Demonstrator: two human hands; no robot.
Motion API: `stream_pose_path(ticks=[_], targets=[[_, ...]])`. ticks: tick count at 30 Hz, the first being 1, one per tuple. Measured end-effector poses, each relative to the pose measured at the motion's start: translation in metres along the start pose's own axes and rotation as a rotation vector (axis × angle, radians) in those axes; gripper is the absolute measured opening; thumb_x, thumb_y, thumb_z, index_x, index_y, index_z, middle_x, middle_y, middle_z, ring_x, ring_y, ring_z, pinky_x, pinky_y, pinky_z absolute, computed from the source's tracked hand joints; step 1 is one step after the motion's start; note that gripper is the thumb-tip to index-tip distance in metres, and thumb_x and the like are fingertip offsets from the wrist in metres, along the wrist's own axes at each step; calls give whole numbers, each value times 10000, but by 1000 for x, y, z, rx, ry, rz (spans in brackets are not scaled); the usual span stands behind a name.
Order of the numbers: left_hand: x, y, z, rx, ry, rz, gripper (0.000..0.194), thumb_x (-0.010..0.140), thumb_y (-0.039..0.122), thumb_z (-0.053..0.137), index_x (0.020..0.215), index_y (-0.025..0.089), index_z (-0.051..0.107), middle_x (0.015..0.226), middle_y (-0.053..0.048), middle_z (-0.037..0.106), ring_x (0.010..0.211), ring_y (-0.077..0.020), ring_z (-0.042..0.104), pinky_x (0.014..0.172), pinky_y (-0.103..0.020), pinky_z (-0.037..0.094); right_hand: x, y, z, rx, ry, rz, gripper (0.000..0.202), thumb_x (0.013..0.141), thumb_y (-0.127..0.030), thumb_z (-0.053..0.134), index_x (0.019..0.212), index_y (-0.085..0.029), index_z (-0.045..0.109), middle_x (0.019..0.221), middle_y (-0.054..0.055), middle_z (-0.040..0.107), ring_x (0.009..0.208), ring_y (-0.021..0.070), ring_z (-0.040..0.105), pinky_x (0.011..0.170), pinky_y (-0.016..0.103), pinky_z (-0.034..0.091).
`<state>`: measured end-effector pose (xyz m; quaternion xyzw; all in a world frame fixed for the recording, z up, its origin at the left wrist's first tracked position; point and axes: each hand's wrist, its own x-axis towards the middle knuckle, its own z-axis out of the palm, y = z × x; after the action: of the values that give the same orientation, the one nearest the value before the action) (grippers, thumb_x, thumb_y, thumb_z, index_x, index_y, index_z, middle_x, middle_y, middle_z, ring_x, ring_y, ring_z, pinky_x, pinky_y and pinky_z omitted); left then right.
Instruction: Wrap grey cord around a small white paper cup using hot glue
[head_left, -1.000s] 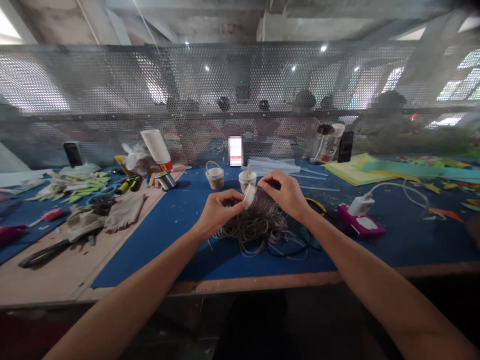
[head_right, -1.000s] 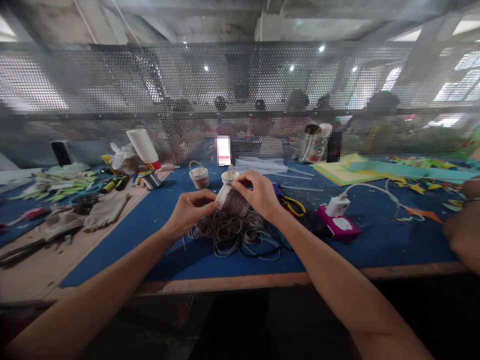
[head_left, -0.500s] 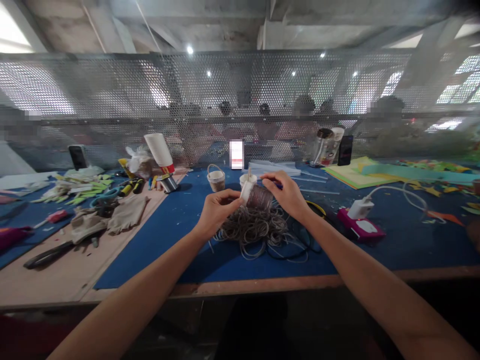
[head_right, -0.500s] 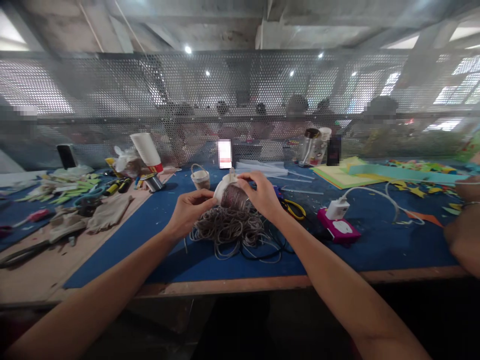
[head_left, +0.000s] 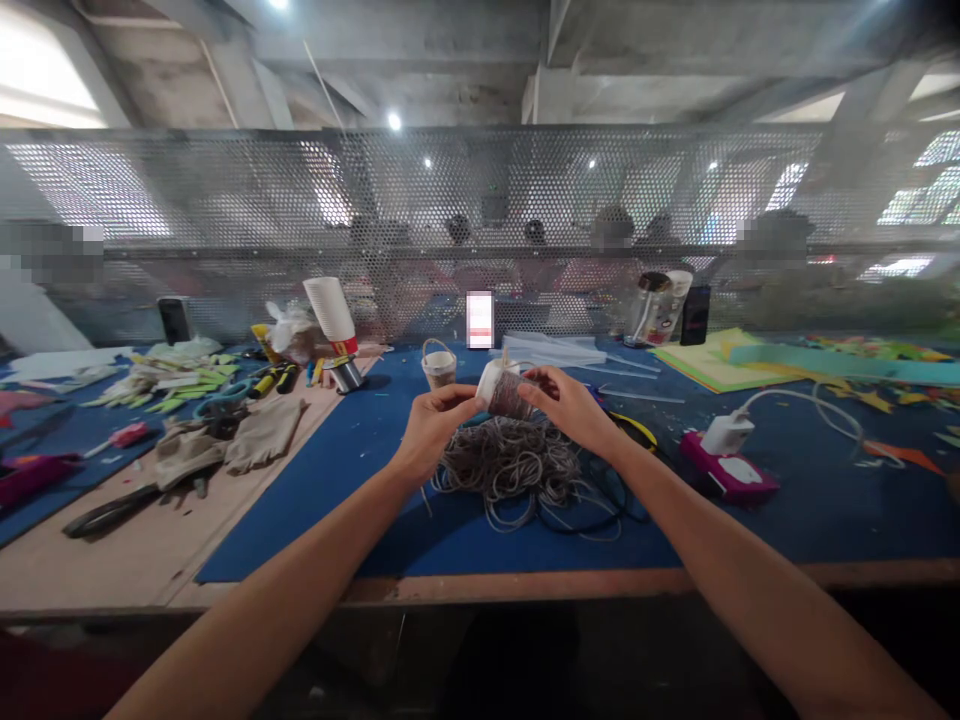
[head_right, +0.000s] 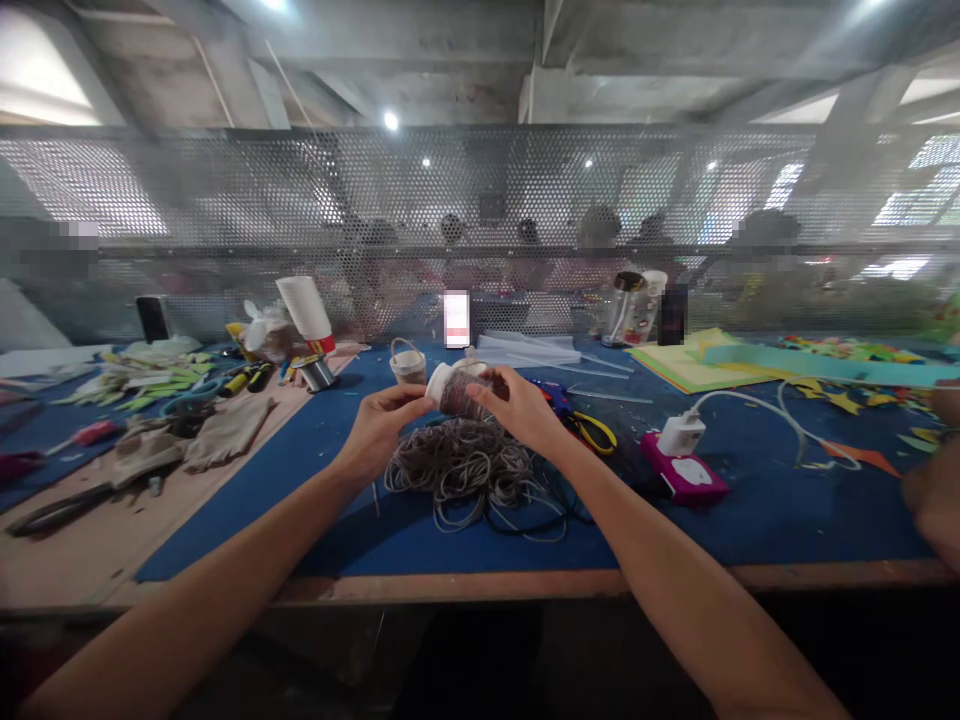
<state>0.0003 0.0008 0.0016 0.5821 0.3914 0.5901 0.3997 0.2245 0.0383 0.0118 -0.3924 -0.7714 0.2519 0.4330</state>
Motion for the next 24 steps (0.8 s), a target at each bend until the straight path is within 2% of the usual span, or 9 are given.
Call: stream_pose_path(ticks=[6,10,15,18,21,24], targets=[[1,2,-1,-25,32,17,233,753,384,736,833,169,777,865,-47,737,852,-186,645,827,-296,505,-1,-8,-2,-36,40,-25,458,824,-574,655,1083,-196,643,935,66,712,824,217,655,774,367,517],[2,1,-3,-11,28,19,198,754,366,739,764,169,754,787,-20,702,772,-151,607,767,-258,481,-2,-9,-1,-8,9,-58,448,803,-533,699,1102,-203,647,1019,80,718,887,230,667,824,383,525],[2,-2,-4,-5,-23,-18,191,762,355,742,794,167,754,765,-21,683,715,-132,579,697,-248,459,-4,-12,0,19,2,-97,434,789,-468,738,1128,-213,645,1130,96,710,977,245,670,897,403,525],[4,-5,-5,-9,-13,-19,181,757,342,755,801,167,761,771,-21,687,707,-126,575,688,-246,456,-3,-11,-3,23,-3,-114,413,823,-471,702,1151,-227,639,1203,99,687,999,240,677,905,392,528],[7,-7,-6,-5,64,-14,190,752,348,761,808,166,762,784,-20,690,717,-127,574,700,-250,458,4,0,-15,-17,83,-116,373,902,-472,597,1169,-213,627,1215,110,677,979,216,684,893,369,525],[9,-9,-8,-28,139,-21,206,740,353,777,828,167,758,794,-18,690,730,-125,571,721,-250,457,11,17,-36,-232,286,-72,283,902,-435,587,1028,-196,670,1054,98,715,893,209,676,854,363,514]])
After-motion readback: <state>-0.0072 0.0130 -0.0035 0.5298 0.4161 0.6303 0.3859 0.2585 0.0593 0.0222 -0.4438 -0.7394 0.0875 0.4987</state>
